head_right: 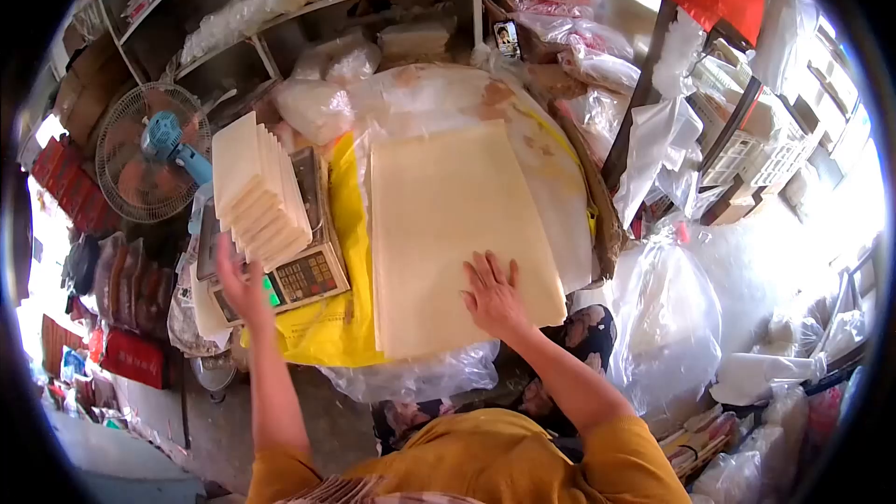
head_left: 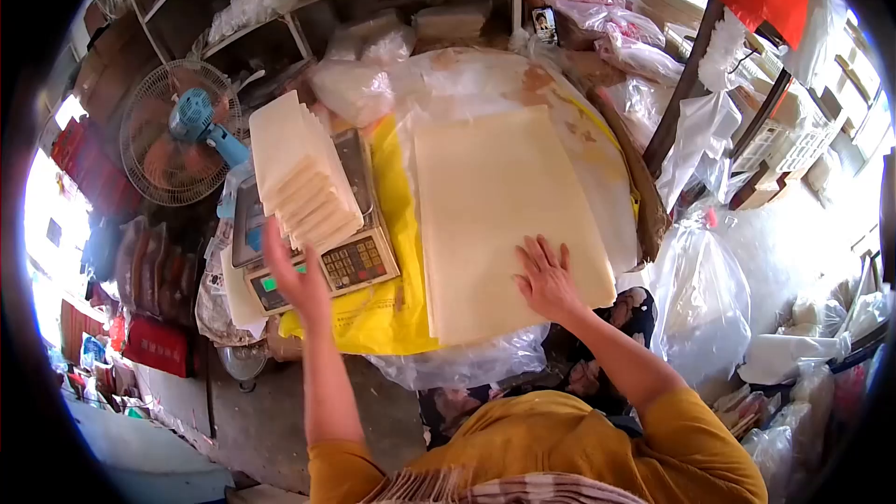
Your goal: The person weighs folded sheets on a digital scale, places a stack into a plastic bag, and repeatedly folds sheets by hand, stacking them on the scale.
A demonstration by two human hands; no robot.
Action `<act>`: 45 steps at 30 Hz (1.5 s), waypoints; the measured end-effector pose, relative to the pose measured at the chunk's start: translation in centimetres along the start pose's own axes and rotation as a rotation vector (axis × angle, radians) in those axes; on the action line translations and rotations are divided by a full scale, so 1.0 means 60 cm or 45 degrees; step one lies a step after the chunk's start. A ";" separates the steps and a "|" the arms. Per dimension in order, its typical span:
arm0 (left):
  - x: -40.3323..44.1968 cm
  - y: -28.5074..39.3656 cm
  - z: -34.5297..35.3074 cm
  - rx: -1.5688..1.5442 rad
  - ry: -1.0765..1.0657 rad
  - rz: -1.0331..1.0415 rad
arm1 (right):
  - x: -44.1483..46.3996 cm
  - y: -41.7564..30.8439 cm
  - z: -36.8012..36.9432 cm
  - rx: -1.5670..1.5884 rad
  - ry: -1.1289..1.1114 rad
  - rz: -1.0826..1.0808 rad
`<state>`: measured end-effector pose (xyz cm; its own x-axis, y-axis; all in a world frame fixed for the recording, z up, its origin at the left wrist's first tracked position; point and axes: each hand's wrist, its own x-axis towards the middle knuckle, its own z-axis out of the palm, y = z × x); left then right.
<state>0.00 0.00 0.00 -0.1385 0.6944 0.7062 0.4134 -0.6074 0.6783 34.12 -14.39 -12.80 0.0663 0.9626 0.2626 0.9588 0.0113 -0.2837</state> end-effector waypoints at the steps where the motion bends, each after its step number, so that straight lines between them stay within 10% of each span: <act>1: -0.048 -0.008 0.010 -0.029 -0.046 -0.072 | 0.000 -0.002 0.000 0.008 0.021 -0.010; 11: -0.359 0.018 0.054 -0.746 -0.548 -0.925 | 0.014 0.005 0.001 -0.032 -0.015 -0.038; 14: -0.372 0.001 0.052 -0.672 -0.580 -0.738 | 0.026 -0.043 -0.046 0.434 -0.259 -0.131; 21: -0.370 0.001 0.052 -0.725 -0.595 -0.753 | 0.018 -0.139 -0.043 0.076 -0.403 -0.749; 36: -0.369 0.011 0.056 -0.531 -0.536 -0.658 | 0.019 -0.208 0.017 -0.253 -0.182 -0.925; 39: -0.369 0.008 0.051 -0.494 -0.593 -0.641 | 0.036 -0.182 0.006 0.282 -0.228 -0.668; 43: -0.351 0.033 0.042 -0.135 -0.658 -0.433 | 0.077 -0.079 -0.024 1.087 -0.147 0.380; 45: -0.323 0.057 0.045 -0.009 -0.723 -0.191 | 0.070 -0.059 -0.019 1.265 -0.171 0.394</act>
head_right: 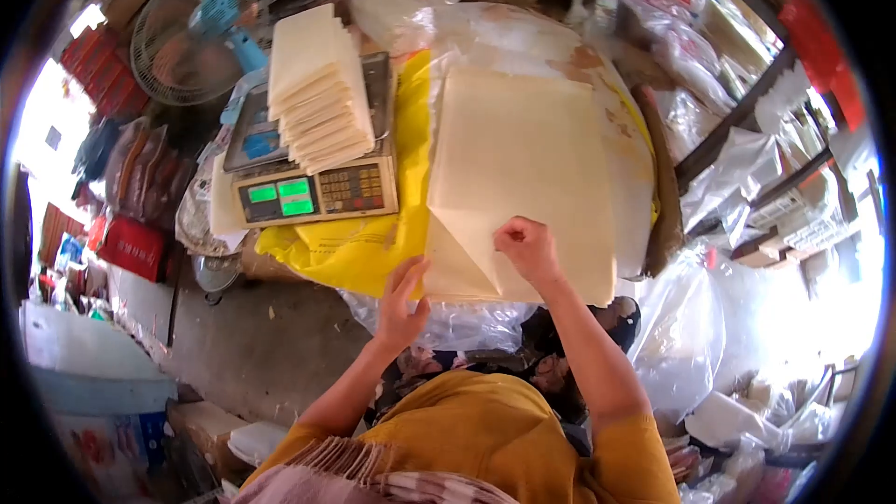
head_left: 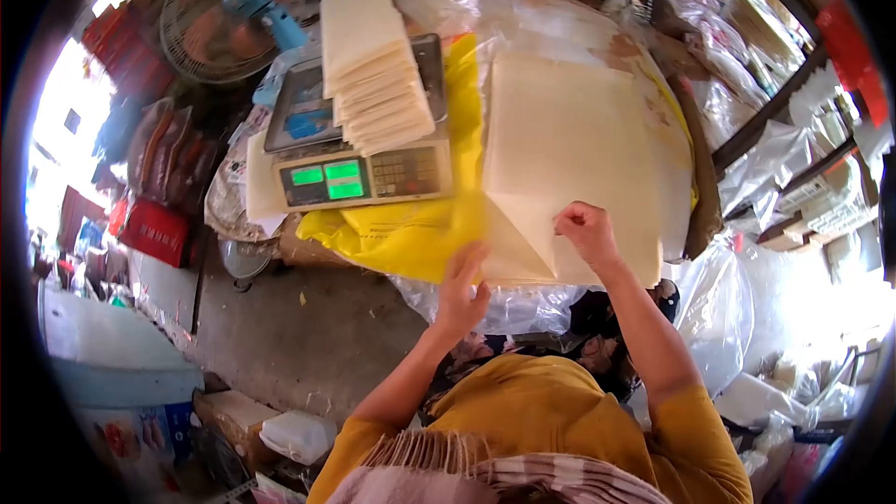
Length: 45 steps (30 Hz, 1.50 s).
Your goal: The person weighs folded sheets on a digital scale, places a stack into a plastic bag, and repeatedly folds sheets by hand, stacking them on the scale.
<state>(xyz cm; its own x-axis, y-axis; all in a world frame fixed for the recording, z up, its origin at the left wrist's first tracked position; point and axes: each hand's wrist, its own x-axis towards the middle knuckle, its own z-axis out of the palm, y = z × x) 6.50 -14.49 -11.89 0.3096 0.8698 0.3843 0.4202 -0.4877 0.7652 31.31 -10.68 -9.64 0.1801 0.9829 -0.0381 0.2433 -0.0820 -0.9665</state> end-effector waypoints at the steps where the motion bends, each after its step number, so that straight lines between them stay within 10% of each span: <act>1: 0.015 0.010 -0.002 0.009 -0.029 0.115 | -0.006 0.001 -0.002 -0.017 -0.024 -0.005; 8: 0.062 0.004 0.041 -0.252 0.094 -0.319 | -0.035 -0.032 0.023 -0.035 -0.314 -0.054; 14: 0.069 -0.019 0.009 -0.118 0.250 -0.139 | -0.028 -0.037 0.049 -0.111 -0.359 -0.132; 18: 0.105 -0.133 -0.140 0.034 1.049 -0.309 | -0.022 -0.034 0.048 -0.084 -0.441 -0.088; 22: 0.126 -0.357 -0.404 0.922 1.209 -0.426 | 0.022 -0.073 0.039 -0.027 -0.361 -0.146; 25: 0.094 -0.638 -0.550 1.332 0.914 -0.676 | 0.092 -0.130 0.060 -0.037 -0.291 -0.270; 28: 0.060 -0.878 -0.650 1.800 -0.071 -0.827 | 0.148 -0.244 0.102 -0.315 -0.089 -0.489; 30: 0.102 -0.653 -0.585 0.459 0.972 -1.024 | 0.196 -0.306 0.137 -0.244 -0.033 -0.634; 32: 0.101 -0.713 -0.625 0.603 0.653 -1.141 | 0.252 -0.346 0.182 -0.200 -0.047 -0.577; 38: 0.121 -0.546 -0.621 0.061 0.759 -0.949 | 0.346 -0.404 0.264 -0.658 -0.056 -0.367; 41: 0.139 -0.484 -0.660 0.484 0.964 -0.849 | 0.379 -0.383 0.279 -0.678 0.020 -0.508; 45: 0.190 -0.359 -0.669 -0.437 1.233 -0.453 | 0.414 -0.392 0.255 -0.337 -0.044 -0.217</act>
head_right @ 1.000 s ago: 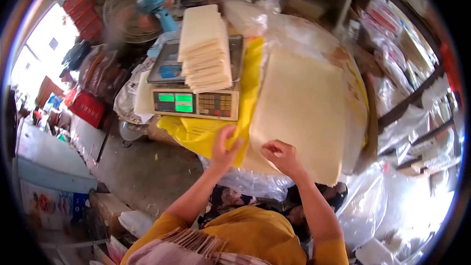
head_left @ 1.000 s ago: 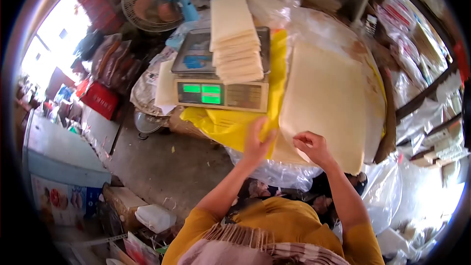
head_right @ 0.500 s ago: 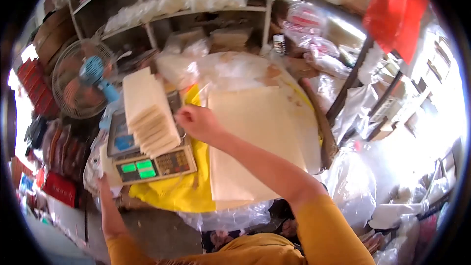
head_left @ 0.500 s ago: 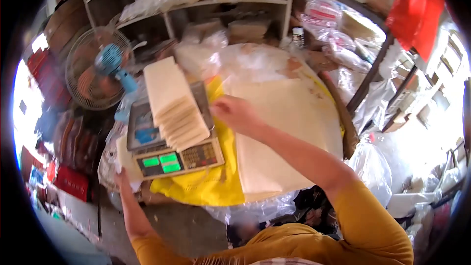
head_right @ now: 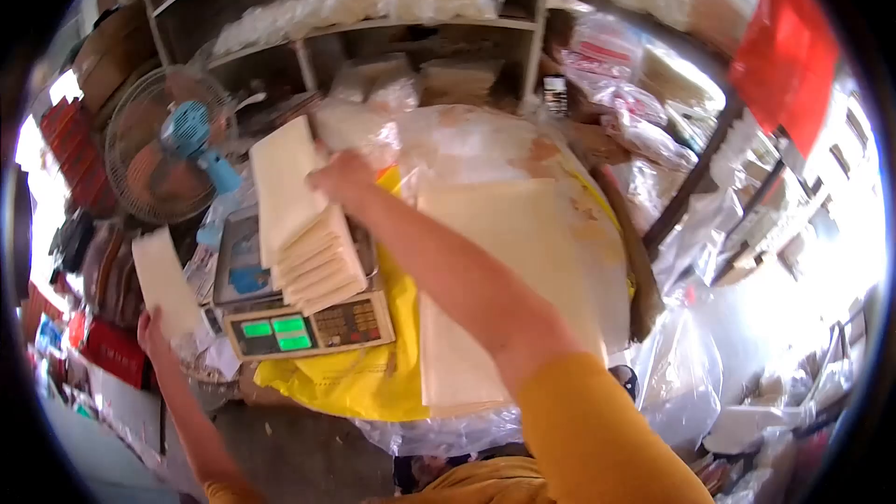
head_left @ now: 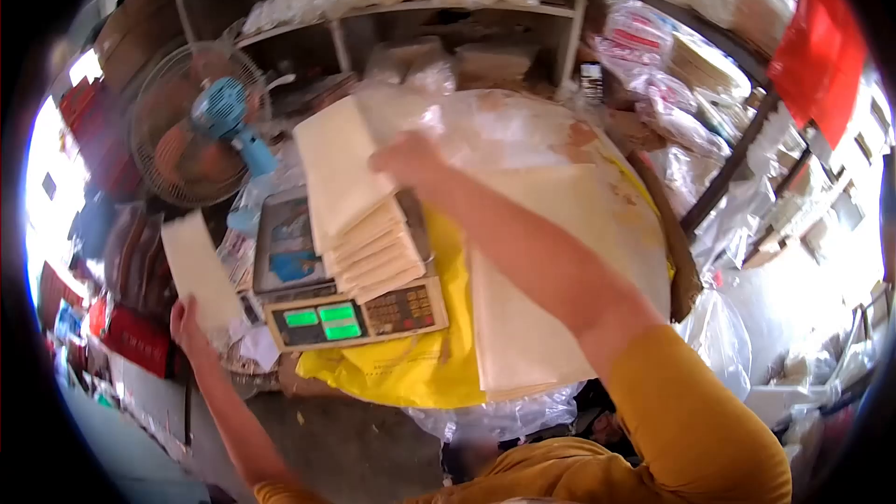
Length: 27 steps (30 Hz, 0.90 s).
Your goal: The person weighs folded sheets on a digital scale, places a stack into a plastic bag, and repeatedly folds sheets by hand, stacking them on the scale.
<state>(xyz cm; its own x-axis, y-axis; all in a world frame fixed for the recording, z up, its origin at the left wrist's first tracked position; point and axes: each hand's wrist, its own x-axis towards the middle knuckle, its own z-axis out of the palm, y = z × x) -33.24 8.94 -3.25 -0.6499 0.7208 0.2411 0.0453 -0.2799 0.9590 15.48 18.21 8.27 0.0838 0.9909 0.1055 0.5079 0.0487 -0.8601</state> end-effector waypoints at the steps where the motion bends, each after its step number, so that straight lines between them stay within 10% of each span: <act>1: -0.032 0.055 0.027 -0.068 -0.152 -0.009 | -0.013 -0.007 -0.024 0.413 -0.094 0.118; 4: -0.088 0.147 0.119 -0.294 -0.311 -0.091 | 0.004 0.036 -0.066 1.345 -0.339 0.333; 8: -0.153 0.196 0.264 -0.737 -0.600 -0.117 | -0.005 0.055 -0.119 1.462 -0.104 0.343; 15: -0.242 0.150 0.413 -0.387 -0.817 -0.163 | -0.037 -0.021 -0.125 1.481 -0.155 -0.058; 22: -0.259 0.155 0.404 -0.400 -0.987 -0.340 | -0.046 -0.034 0.010 1.159 -0.136 0.137; 27: -0.295 0.138 0.325 -0.338 -0.466 -0.202 | -0.036 -0.012 0.042 0.655 -0.175 -0.011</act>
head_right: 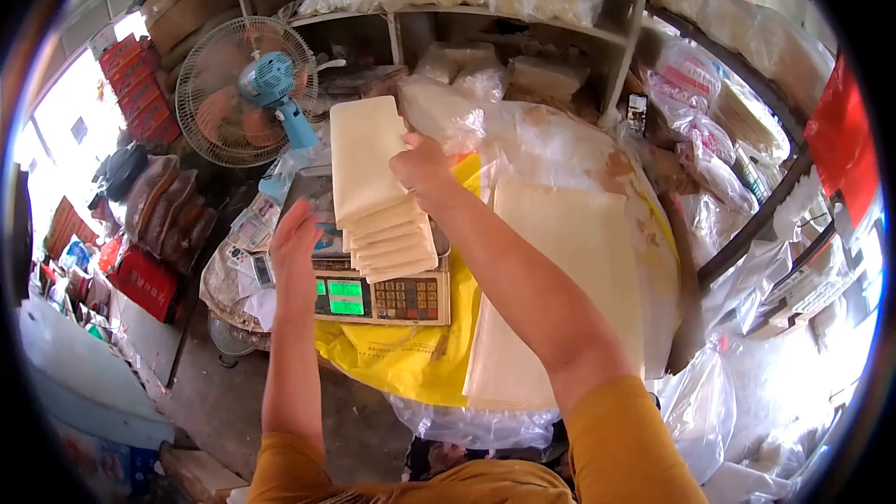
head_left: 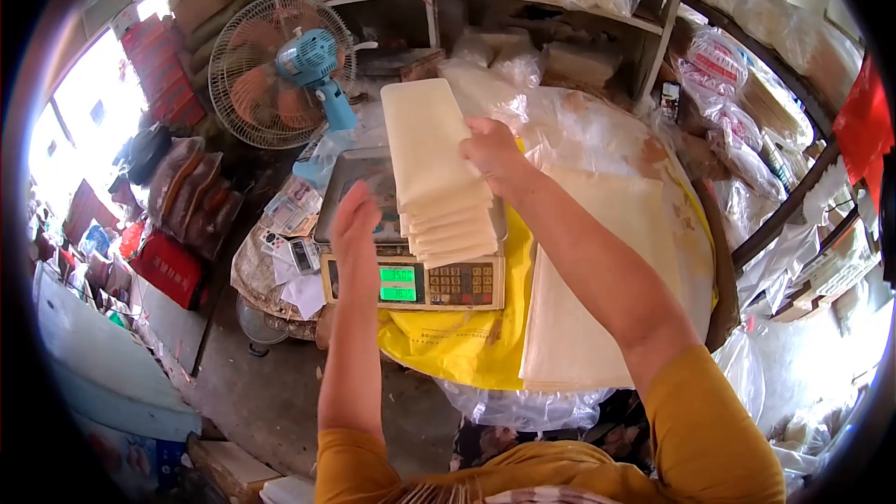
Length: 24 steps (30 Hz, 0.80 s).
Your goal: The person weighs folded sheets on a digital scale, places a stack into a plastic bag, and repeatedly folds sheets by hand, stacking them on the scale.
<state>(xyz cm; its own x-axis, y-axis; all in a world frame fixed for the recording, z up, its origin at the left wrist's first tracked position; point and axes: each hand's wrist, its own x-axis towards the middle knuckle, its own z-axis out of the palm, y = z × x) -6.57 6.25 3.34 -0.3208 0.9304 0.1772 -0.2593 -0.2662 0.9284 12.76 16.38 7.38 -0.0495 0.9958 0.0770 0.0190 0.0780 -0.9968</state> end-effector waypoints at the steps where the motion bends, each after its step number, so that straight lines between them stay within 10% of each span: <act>1: -0.020 -0.021 -0.017 0.057 0.142 0.086 | -0.012 -0.015 0.000 -0.308 -0.002 -0.084; 7: -0.088 -0.134 -0.024 -0.431 0.052 -0.667 | -0.010 0.034 0.039 -1.347 0.512 -0.698; 10: -0.094 -0.126 -0.001 -0.663 0.092 -0.620 | -0.022 0.037 0.005 -0.538 -0.112 -0.105; 16: -0.141 -0.123 0.067 -0.788 -0.236 -0.521 | -0.141 -0.009 -0.115 -0.298 -0.376 0.042; 24: -0.258 -0.092 0.155 0.215 -0.810 -0.330 | -0.414 0.064 -0.295 0.544 -0.002 0.060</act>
<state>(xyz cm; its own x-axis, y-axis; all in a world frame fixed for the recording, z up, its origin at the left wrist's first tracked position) 8.27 -4.33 -1.51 0.3401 0.9389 0.0524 -0.0938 -0.0216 0.9954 31.76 -7.19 2.04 -0.0598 0.9977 0.0310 -0.3942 0.0049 -0.9190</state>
